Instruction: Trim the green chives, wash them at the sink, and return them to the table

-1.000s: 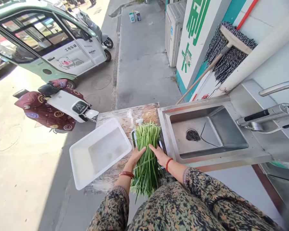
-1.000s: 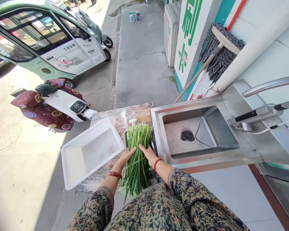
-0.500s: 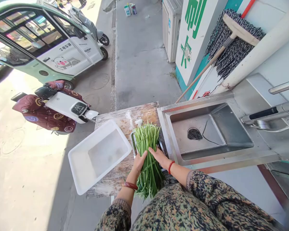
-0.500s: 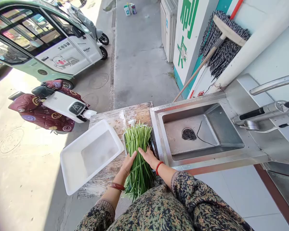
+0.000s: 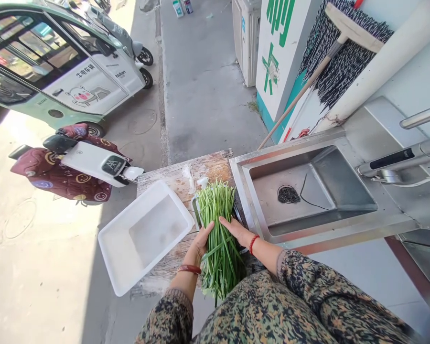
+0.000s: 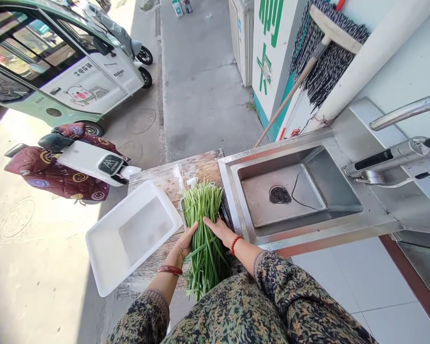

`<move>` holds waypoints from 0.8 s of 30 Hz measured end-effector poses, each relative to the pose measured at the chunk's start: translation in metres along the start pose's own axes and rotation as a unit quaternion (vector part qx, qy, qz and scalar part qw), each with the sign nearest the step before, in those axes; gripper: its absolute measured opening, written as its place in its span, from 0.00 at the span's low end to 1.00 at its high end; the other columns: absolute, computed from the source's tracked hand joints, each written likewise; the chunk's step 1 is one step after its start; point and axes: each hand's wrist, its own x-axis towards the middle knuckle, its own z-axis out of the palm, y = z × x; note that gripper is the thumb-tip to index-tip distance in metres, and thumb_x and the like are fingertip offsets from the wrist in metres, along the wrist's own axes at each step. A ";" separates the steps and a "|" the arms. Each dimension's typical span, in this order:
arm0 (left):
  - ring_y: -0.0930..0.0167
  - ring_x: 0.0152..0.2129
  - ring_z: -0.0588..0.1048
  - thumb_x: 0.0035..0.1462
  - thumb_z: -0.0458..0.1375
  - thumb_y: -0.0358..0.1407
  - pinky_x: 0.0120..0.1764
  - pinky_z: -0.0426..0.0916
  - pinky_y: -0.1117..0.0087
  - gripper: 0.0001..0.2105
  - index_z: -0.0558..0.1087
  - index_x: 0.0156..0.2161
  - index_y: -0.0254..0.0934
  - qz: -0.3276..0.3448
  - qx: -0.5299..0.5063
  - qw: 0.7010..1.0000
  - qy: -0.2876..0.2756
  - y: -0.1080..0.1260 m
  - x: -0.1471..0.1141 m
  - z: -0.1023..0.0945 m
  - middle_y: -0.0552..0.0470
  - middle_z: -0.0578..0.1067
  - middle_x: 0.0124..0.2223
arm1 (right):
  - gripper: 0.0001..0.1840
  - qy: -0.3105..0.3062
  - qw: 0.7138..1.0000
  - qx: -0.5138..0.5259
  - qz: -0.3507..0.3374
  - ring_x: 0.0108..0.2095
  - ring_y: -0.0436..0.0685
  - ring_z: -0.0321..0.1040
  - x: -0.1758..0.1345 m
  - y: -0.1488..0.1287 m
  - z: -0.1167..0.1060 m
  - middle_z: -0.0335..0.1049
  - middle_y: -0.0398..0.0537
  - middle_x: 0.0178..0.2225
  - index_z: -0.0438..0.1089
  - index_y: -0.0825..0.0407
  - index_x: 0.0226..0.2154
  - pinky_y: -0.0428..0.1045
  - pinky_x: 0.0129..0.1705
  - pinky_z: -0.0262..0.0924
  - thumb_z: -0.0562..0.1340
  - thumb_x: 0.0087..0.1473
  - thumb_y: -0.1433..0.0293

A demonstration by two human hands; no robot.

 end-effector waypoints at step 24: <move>0.56 0.53 0.75 0.54 0.64 0.48 0.59 0.67 0.53 0.32 0.67 0.60 0.33 0.016 0.033 0.999 -0.029 0.000 0.000 -0.009 0.37 0.77 0.54 | 0.42 0.008 0.996 0.093 -0.003 0.56 0.61 0.69 -0.014 -0.006 0.020 0.69 0.53 0.58 0.58 0.44 0.60 0.61 0.60 0.62 0.68 0.48 0.47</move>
